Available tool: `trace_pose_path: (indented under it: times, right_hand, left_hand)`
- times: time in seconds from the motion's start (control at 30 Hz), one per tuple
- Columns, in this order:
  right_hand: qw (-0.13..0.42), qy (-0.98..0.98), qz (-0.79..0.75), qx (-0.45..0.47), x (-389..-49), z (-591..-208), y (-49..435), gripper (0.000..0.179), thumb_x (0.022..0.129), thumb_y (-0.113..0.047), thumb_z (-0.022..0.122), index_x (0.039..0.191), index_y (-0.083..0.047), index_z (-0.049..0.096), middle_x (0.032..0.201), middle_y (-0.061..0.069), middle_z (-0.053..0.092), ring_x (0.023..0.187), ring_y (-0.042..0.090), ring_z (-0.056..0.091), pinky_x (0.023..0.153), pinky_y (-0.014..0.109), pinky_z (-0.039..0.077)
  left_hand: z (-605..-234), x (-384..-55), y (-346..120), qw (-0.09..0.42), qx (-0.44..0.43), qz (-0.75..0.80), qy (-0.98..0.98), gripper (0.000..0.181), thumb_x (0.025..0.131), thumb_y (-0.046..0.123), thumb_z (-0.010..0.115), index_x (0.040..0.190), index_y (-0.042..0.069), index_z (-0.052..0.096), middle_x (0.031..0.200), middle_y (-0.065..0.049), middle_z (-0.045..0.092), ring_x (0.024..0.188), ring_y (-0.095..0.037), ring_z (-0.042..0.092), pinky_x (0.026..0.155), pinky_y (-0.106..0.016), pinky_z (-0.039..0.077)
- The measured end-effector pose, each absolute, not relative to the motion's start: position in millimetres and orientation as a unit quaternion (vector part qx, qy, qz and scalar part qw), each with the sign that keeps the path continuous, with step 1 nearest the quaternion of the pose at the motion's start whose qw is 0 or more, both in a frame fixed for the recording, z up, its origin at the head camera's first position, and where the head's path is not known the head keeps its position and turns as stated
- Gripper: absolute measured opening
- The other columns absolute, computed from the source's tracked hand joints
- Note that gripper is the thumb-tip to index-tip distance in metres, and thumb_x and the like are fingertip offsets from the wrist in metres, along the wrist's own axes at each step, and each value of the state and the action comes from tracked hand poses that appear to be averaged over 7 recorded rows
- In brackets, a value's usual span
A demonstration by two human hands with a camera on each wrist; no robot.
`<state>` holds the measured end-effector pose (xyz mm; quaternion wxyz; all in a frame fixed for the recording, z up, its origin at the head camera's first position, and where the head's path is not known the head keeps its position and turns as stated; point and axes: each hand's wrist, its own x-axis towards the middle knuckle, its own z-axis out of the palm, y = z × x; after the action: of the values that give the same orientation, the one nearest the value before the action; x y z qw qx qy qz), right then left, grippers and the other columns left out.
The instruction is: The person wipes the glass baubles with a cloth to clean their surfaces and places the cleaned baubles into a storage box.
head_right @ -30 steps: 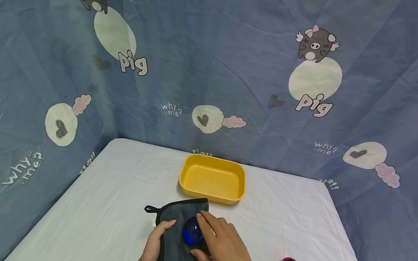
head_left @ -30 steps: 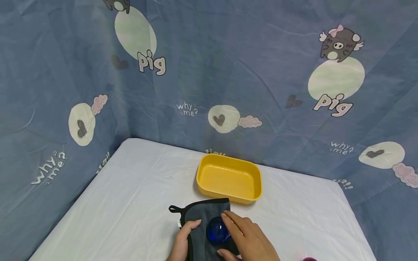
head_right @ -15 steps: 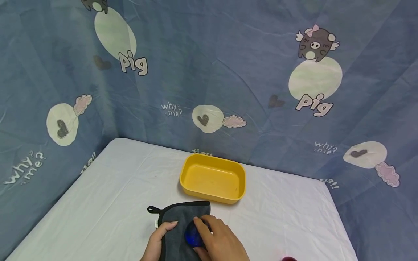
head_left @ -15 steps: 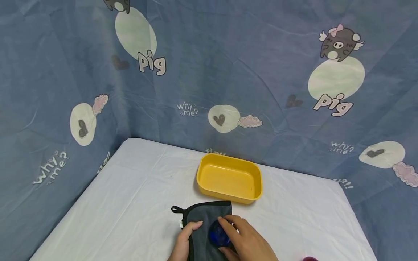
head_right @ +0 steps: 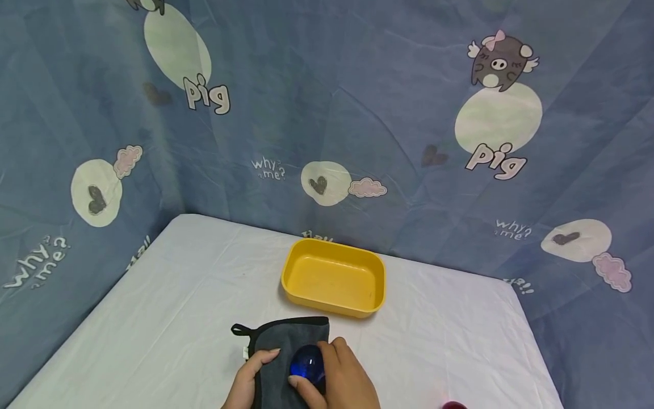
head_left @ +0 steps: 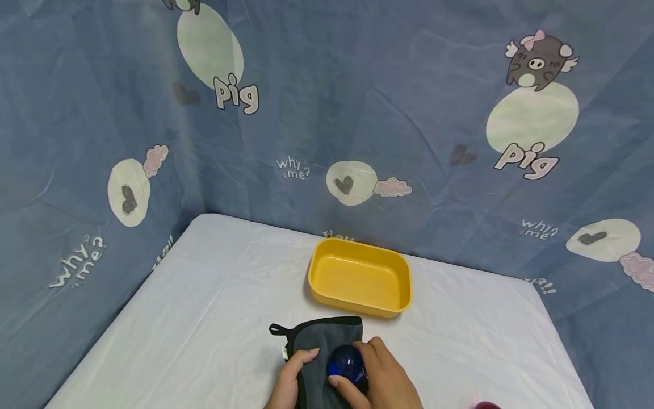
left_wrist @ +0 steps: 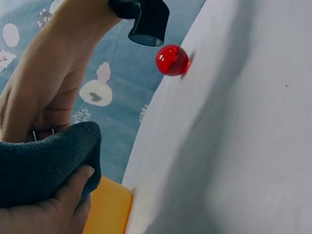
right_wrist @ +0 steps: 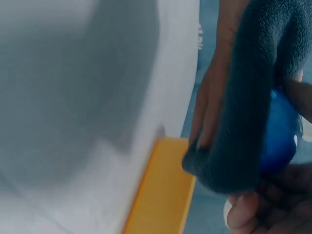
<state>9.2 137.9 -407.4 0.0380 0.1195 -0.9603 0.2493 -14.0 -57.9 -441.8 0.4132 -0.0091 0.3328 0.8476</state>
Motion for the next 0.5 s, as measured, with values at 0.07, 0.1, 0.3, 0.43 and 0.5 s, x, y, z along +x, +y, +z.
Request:
trace_pose_path:
  times: [0.07,0.1,0.3,0.43,0.5]
  right_hand:
    - [0.016,-0.957,0.274,0.092,8,-407,135,0.063,0.093,-0.067,0.067,0.113,-0.007,0.070,0.094,-0.006,0.052,0.071,0.001,0.047,0.060,0.024,0.048]
    - [-0.001,-0.954,0.289,0.081,6,-406,135,0.063,0.093,-0.067,0.067,0.112,-0.006,0.070,0.091,-0.006,0.052,0.069,0.001,0.046,0.059,0.023,0.047]
    - [-0.130,-0.888,0.439,0.047,-2,-405,143,0.052,0.100,-0.052,0.066,0.114,-0.002,0.073,0.085,-0.004,0.059,0.069,0.008,0.054,0.061,0.024,0.048]
    - [-0.206,-0.802,0.561,0.008,-4,-409,153,0.045,0.106,-0.041,0.060,0.114,0.001,0.073,0.084,0.001,0.068,0.071,0.016,0.061,0.064,0.028,0.052]
    - [-0.230,-0.758,0.610,-0.020,-6,-410,156,0.047,0.107,-0.042,0.057,0.116,0.002,0.072,0.086,0.004,0.071,0.073,0.018,0.064,0.069,0.029,0.055]
  left_hand:
    - [-442,-14,-58,0.415,-0.012,0.847,0.331,0.044,0.107,0.036,0.029,0.109,0.016,0.069,0.101,0.003,0.073,0.097,-0.013,0.070,0.092,-0.032,0.056]
    - [-442,-14,-58,0.413,-0.014,0.847,0.334,0.043,0.107,0.036,0.030,0.108,0.016,0.069,0.101,0.003,0.073,0.097,-0.013,0.070,0.091,-0.032,0.056]
    - [-446,-15,-61,0.401,-0.034,0.843,0.357,0.042,0.106,0.035,0.031,0.108,0.018,0.070,0.102,0.005,0.073,0.096,-0.012,0.070,0.091,-0.030,0.056]
    - [-449,-15,-65,0.382,-0.070,0.836,0.387,0.041,0.105,0.033,0.031,0.108,0.016,0.069,0.101,0.005,0.072,0.094,-0.011,0.070,0.089,-0.027,0.055]
    - [-449,-15,-68,0.373,-0.083,0.833,0.400,0.041,0.105,0.034,0.032,0.110,0.014,0.068,0.101,0.004,0.072,0.094,-0.011,0.069,0.089,-0.027,0.055]
